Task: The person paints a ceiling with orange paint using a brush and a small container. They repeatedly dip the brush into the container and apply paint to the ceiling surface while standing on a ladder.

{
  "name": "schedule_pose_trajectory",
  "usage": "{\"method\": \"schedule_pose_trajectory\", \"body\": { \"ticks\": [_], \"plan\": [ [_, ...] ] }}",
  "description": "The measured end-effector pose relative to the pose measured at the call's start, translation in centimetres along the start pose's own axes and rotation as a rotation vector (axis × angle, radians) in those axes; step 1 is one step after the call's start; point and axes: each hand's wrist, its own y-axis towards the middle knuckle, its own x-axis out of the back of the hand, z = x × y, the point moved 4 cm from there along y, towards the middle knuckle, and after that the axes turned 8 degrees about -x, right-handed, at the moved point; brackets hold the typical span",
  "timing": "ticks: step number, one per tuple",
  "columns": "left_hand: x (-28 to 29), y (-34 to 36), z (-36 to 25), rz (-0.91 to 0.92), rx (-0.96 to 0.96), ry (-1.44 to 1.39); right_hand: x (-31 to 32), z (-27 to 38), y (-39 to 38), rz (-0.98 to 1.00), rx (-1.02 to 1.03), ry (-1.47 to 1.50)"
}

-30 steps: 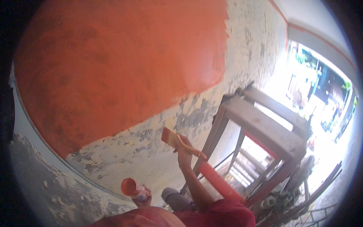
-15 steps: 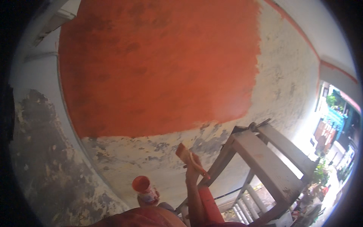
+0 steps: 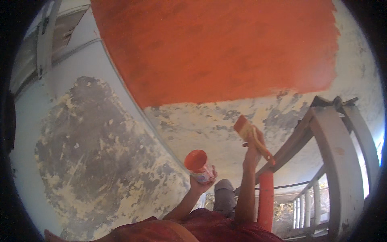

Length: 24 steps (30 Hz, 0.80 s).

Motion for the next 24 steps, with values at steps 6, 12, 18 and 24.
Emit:
{"method": "schedule_pose_trajectory", "body": {
  "ticks": [6, 12, 18, 24],
  "plan": [
    [-0.3, -2.7, -0.2, -0.030, -0.057, -0.016, -1.1, 1.6, -0.8, -0.017, -0.008, 0.015],
    [-0.8, -3.7, -1.0, -0.056, -0.096, 0.009, -1.0, 0.9, -1.0, 0.003, -0.043, 0.033],
    [-2.1, -4.1, -0.7, -0.068, -0.098, 0.012, -1.5, 2.3, -1.8, 0.016, -0.098, 0.074],
    [-2.6, -3.7, -0.1, -0.067, -0.076, 0.006, -1.8, 2.5, -1.8, 0.048, -0.100, 0.151]
  ]
}}
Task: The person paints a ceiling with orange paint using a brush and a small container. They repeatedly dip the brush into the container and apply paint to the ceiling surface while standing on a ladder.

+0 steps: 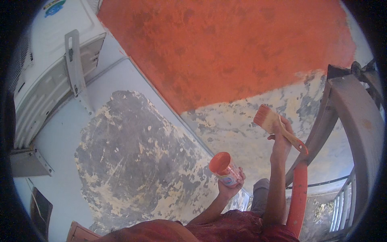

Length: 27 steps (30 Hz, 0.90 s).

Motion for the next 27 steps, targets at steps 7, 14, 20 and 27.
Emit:
{"method": "schedule_pose_trajectory", "body": {
  "ticks": [7, 14, 20, 27],
  "plan": [
    [0.8, -0.2, 0.1, 0.056, 0.005, -0.027, -0.5, 1.5, -0.8, 0.031, -0.006, 0.014],
    [1.7, 0.0, -0.6, 0.024, -0.011, -0.002, 0.0, 0.0, 0.1, -0.011, 0.035, 0.116],
    [1.9, -0.3, -0.7, 0.010, -0.037, -0.008, 0.4, -0.5, 0.4, -0.027, 0.059, 0.061],
    [2.9, 0.1, -1.4, -0.001, -0.090, -0.019, 3.0, -0.3, 2.1, -0.082, 0.145, -0.117]
  ]
}}
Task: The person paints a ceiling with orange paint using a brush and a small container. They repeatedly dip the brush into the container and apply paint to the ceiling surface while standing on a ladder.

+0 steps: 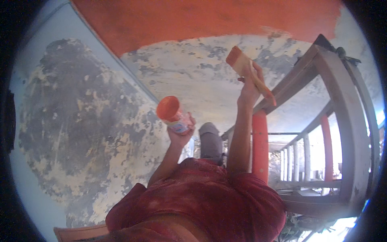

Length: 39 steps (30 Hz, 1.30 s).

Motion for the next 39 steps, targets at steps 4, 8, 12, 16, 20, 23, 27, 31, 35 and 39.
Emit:
{"method": "schedule_pose_trajectory", "body": {
  "ticks": [4, 8, 12, 16, 20, 23, 27, 31, 35, 39],
  "plan": [
    [1.1, 0.1, -1.3, 0.165, 0.014, -0.007, 0.5, -1.0, 0.7, -0.005, 0.015, -0.051],
    [2.1, 0.6, -2.5, 0.020, 0.001, -0.023, -0.4, -0.4, 0.2, 0.026, 0.017, -0.124],
    [2.4, 1.0, -2.4, 0.074, 0.033, -0.016, 0.7, -0.6, 1.1, 0.032, 0.051, -0.237],
    [3.2, 0.9, -3.2, 0.041, 0.044, -0.007, 1.2, -2.0, 2.0, 0.028, 0.110, -0.304],
    [5.8, 0.2, -4.5, 0.073, 0.061, 0.085, 2.3, -2.7, 2.0, 0.043, 0.244, -0.346],
    [3.2, 0.7, -3.5, 0.100, 0.166, 0.022, 1.0, 0.7, 1.4, -0.024, 0.203, -0.385],
    [5.7, 0.9, -3.1, -0.041, 0.223, 0.023, -0.1, -1.3, 0.3, 0.020, 0.232, -0.416],
    [8.2, 1.2, -1.7, -0.114, 0.278, -0.013, 0.4, -2.8, 0.0, 0.095, 0.168, -0.502],
    [8.8, 2.4, -0.9, -0.137, 0.313, 0.026, 1.5, -4.5, 0.6, 0.091, 0.114, -0.525],
    [8.5, 3.1, -1.7, -0.125, 0.337, 0.031, 1.8, -5.8, 0.2, 0.099, 0.132, -0.606]
  ]
}}
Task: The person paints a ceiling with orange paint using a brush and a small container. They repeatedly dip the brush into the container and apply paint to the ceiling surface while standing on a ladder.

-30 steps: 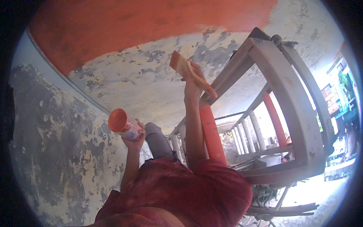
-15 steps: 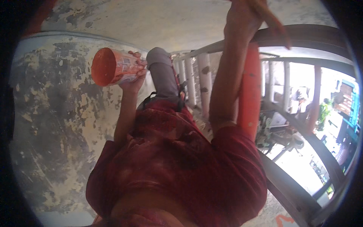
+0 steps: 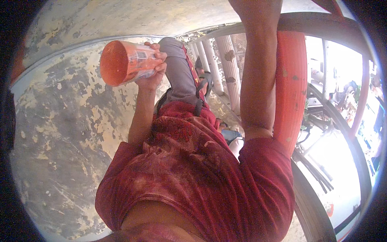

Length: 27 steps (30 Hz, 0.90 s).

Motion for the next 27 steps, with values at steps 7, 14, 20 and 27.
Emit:
{"method": "schedule_pose_trajectory", "body": {
  "ticks": [7, 14, 20, 27],
  "plan": [
    [-0.8, 0.1, -2.3, 0.019, -0.015, -0.042, -0.1, 0.7, -0.5, 0.090, -0.027, -0.047],
    [-0.8, 1.1, -2.6, 0.005, -0.006, -0.056, -0.7, -1.2, 0.0, 0.089, 0.066, 0.011],
    [-1.6, 0.4, -2.7, 0.040, 0.001, -0.031, -0.6, -1.4, -0.2, 0.109, 0.067, 0.095],
    [-0.6, 0.6, -4.5, 0.024, -0.056, -0.011, -0.9, -0.7, -0.5, 0.102, 0.065, 0.022]
  ]
}}
